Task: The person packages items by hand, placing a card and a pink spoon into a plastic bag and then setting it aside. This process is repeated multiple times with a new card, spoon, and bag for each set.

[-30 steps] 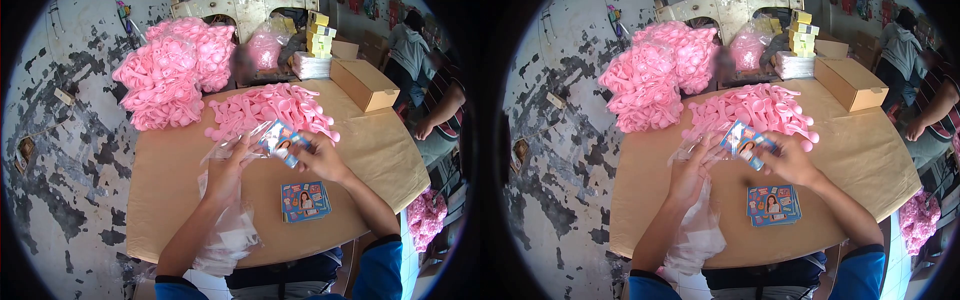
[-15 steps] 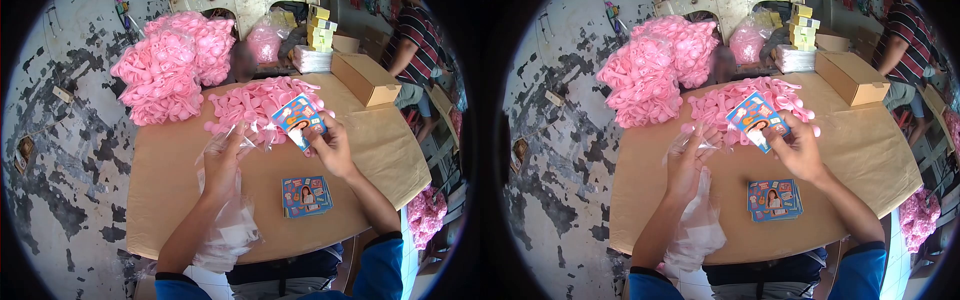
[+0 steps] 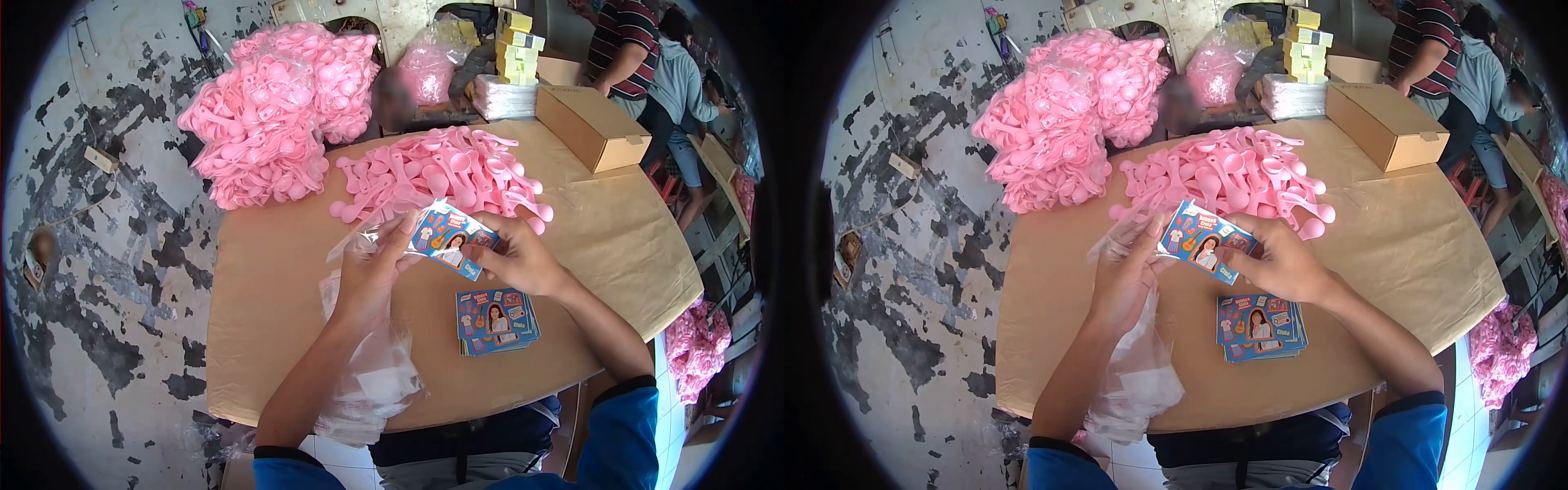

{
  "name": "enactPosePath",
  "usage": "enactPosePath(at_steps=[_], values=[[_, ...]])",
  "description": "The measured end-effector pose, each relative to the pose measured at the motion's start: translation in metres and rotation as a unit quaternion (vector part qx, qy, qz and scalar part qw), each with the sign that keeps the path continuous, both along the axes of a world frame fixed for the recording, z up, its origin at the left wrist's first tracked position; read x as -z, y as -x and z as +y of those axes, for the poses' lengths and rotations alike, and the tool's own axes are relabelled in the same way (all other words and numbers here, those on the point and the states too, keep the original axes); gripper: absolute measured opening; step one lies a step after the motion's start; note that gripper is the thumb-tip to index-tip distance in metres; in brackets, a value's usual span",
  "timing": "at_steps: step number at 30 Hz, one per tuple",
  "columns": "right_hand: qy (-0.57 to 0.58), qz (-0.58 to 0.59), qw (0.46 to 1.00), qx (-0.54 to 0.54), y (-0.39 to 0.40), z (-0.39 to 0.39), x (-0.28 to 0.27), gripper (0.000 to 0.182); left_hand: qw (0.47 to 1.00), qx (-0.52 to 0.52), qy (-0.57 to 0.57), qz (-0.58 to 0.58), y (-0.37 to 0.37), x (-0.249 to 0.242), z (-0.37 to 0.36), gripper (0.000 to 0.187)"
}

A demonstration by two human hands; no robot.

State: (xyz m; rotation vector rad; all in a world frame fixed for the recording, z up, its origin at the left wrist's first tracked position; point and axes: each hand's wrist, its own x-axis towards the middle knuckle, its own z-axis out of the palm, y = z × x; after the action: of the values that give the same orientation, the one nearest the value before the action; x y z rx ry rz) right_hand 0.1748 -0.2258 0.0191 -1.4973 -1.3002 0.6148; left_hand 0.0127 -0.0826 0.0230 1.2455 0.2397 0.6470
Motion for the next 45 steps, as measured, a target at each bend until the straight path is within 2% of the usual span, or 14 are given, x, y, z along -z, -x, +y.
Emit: enactPosePath(at_steps=[6, 9, 12, 13, 16, 20, 26, 29, 30, 32, 35, 37, 38, 45], values=[[-0.001, 0.08, 0.996, -0.032, 0.009, -0.004, -0.013, 0.038, 0.997, 0.043, -0.033, 0.06, 0.001, 0.011, 0.006, 0.037], [-0.113, 0.012, 0.993, -0.013, 0.005, 0.003, 0.0, 0.031, 0.996, 0.06, -0.028, 0.057, 0.002, 0.004, 0.0, 0.042], [-0.082, -0.184, 0.971, 0.128, 0.004, -0.004, -0.008, 0.026, 0.994, 0.098, -0.02, 0.044, 0.0, 0.003, 0.001, 0.046], [-0.223, -0.349, 0.899, 0.145, -0.003, -0.001, -0.002, 0.03, 0.992, 0.119, -0.014, 0.044, 0.002, 0.003, -0.002, 0.047], [-0.219, -0.555, 0.778, 0.198, 0.004, -0.007, -0.012, 0.04, 0.987, 0.152, -0.059, 0.002, 0.002, 0.0, -0.017, 0.05], [-0.217, -0.579, 0.766, 0.175, 0.008, -0.003, 0.003, 0.049, 0.991, 0.103, -0.053, 0.073, 0.004, -0.003, -0.012, 0.046], [-0.208, -0.571, 0.774, 0.178, 0.011, -0.002, 0.0, 0.05, 0.995, 0.051, 0.078, -0.039, 0.005, -0.01, -0.006, 0.055], [-0.212, -0.575, 0.775, 0.152, 0.012, 0.0, 0.001, 0.053, 1.0, 0.003, -0.007, 0.002, 0.002, -0.001, -0.009, 0.057], [-0.208, -0.574, 0.775, 0.16, 0.011, -0.001, 0.001, 0.052, 1.0, -0.005, 0.021, 0.005, 0.002, -0.003, -0.01, 0.057], [-0.203, -0.571, 0.776, 0.175, 0.011, -0.001, -0.002, 0.05, 0.997, -0.02, 0.076, 0.013, 0.005, -0.009, -0.013, 0.058], [-0.239, -0.428, 0.851, 0.188, -0.002, 0.005, -0.001, 0.035, 0.995, -0.05, 0.078, -0.029, 0.003, -0.002, 0.0, 0.057], [-0.085, -0.2, 0.963, 0.162, -0.001, 0.001, -0.012, 0.025, 0.996, -0.07, 0.049, -0.04, 0.002, 0.0, 0.006, 0.057], [-0.004, -0.077, 0.987, 0.143, 0.0, -0.001, -0.016, 0.02, 0.995, -0.08, 0.035, -0.044, 0.002, 0.0, 0.007, 0.057], [-0.057, 0.056, 0.996, 0.025, -0.007, 0.003, -0.004, 0.025, 0.993, -0.106, 0.049, -0.031, 0.002, -0.004, 0.0, 0.053]])
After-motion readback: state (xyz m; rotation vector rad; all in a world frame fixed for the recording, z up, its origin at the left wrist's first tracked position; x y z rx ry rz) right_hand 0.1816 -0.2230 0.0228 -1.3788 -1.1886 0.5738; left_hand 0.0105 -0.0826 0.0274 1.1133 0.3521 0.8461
